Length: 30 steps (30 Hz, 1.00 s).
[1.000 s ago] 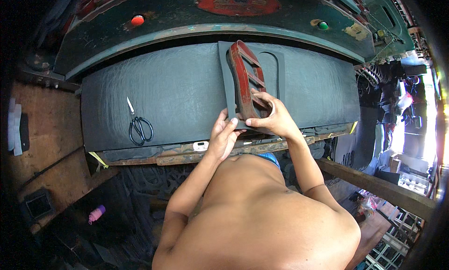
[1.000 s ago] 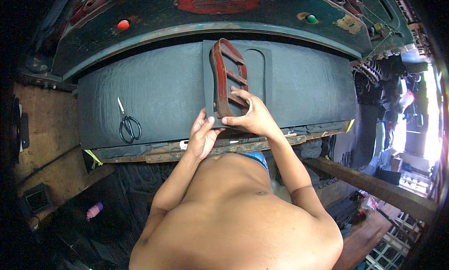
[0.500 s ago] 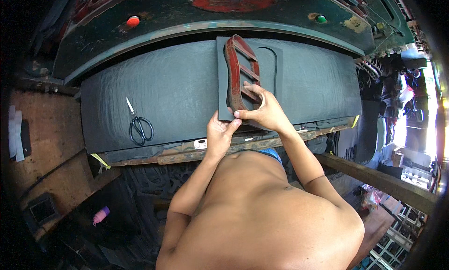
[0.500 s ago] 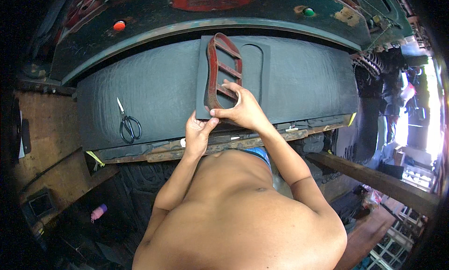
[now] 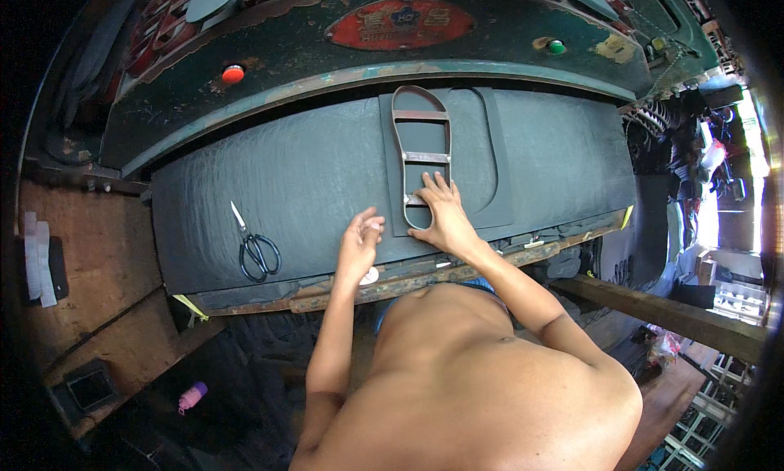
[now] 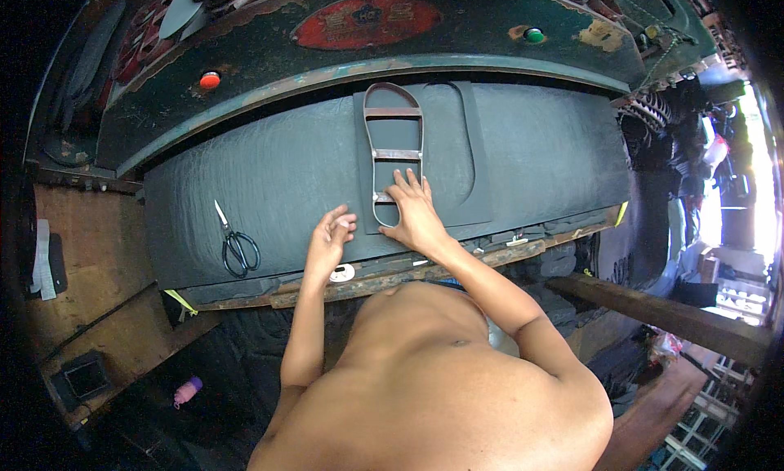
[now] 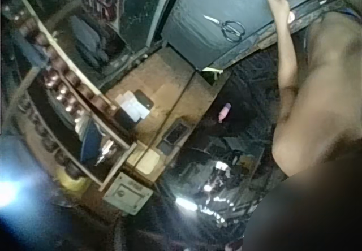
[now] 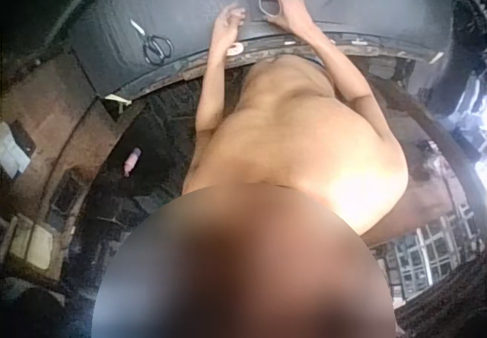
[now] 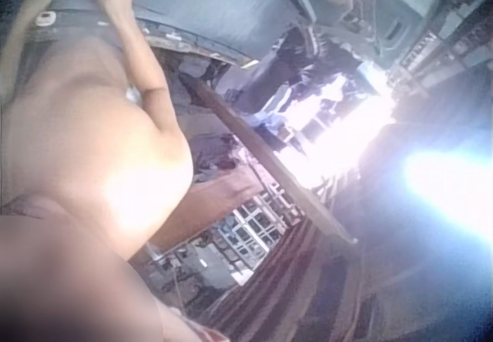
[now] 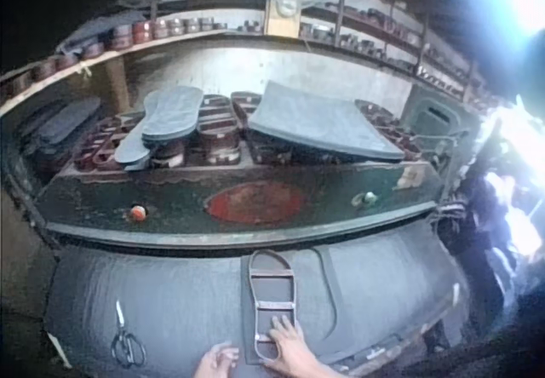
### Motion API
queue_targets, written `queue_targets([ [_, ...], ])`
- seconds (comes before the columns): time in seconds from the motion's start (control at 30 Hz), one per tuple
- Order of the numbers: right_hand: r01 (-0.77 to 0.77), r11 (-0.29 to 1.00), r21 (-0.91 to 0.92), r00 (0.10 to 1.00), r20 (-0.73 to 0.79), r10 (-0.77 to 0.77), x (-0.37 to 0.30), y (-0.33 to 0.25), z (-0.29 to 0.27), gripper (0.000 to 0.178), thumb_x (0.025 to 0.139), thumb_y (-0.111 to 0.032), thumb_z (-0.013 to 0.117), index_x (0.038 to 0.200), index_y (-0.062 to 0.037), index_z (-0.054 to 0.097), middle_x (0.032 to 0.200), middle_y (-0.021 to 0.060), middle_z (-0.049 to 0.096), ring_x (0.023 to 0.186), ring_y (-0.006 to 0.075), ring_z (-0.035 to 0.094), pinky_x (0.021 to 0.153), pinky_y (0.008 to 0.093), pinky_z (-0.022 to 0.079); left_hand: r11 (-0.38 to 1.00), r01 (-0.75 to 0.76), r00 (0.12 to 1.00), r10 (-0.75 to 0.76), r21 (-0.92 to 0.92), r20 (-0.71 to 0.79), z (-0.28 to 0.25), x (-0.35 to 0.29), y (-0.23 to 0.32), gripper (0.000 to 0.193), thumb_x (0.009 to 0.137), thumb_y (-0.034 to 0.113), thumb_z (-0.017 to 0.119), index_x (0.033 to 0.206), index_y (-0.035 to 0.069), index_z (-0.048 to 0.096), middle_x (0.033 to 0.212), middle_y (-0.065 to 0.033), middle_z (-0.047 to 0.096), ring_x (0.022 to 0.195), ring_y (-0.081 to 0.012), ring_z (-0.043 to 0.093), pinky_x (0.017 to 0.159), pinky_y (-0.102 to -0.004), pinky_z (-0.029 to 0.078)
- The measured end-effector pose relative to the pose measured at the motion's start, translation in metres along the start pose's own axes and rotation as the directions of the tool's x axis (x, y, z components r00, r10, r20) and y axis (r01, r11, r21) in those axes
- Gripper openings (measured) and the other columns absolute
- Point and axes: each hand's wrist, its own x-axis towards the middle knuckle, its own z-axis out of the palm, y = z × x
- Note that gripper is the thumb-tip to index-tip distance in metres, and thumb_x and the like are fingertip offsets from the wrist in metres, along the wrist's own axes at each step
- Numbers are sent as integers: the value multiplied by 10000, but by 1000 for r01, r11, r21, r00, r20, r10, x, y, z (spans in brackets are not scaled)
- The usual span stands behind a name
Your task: The person repeatedly places a metal sandal template on a sheet of black rubber, cuts around it with scissors, and stacks the finished soles. The person also moves a large rubber sheet and handles multiple finished soles during the process.
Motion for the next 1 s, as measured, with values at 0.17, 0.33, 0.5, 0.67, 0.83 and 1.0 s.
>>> queue_targets([
  [0.17,63,995,71,995,-79,-57,-13,17,8,719,661,-243,909,1275,-30,602,1566,265,406,1501,450,294,1237,591,203,993,-14,999,19,118,-41,11,61,13,490,1078,275,507,1423,-72,492,1231,-215,679,1104,-243,671,915,-333,550],
  [0.33,131,987,95,986,-111,-120,-17,15,7,681,651,-228,924,1227,-27,622,1557,258,428,1489,446,321,1222,551,260,925,-82,973,154,370,-170,52,106,27,852,951,592,610,1408,-118,489,1398,-343,549,1317,-451,542,1122,-454,429],
  [0.5,166,985,55,985,-47,-164,-20,18,6,730,605,-151,928,1237,-9,592,1574,254,408,1511,427,290,1247,576,181,998,26,985,-17,51,-172,52,131,21,931,838,439,836,1423,-161,431,1315,-310,622,1223,-361,625,1042,-392,493],
  [0.67,198,980,5,980,16,-198,-24,25,7,753,597,-157,924,1255,-9,592,1576,260,400,1518,421,274,1249,589,162,988,-57,987,34,-142,-160,44,128,20,416,793,192,872,1063,-34,650,927,-120,728,825,-178,679,734,-342,542],
  [0.83,212,977,1,977,21,-212,-22,25,5,779,576,-166,927,1261,3,598,1564,279,403,1513,429,278,1245,598,161,995,-69,940,87,65,-331,49,124,21,520,759,253,898,1103,-50,653,1010,-190,733,964,-261,698,877,-392,538],
  [1.0,209,978,-26,978,31,-208,-21,20,1,773,574,-168,926,1256,2,605,1546,293,419,1504,436,292,1241,602,171,990,-141,924,127,-13,-360,52,140,19,678,790,270,876,1289,-64,562,1193,-216,688,1123,-289,653,1006,-395,494],
])
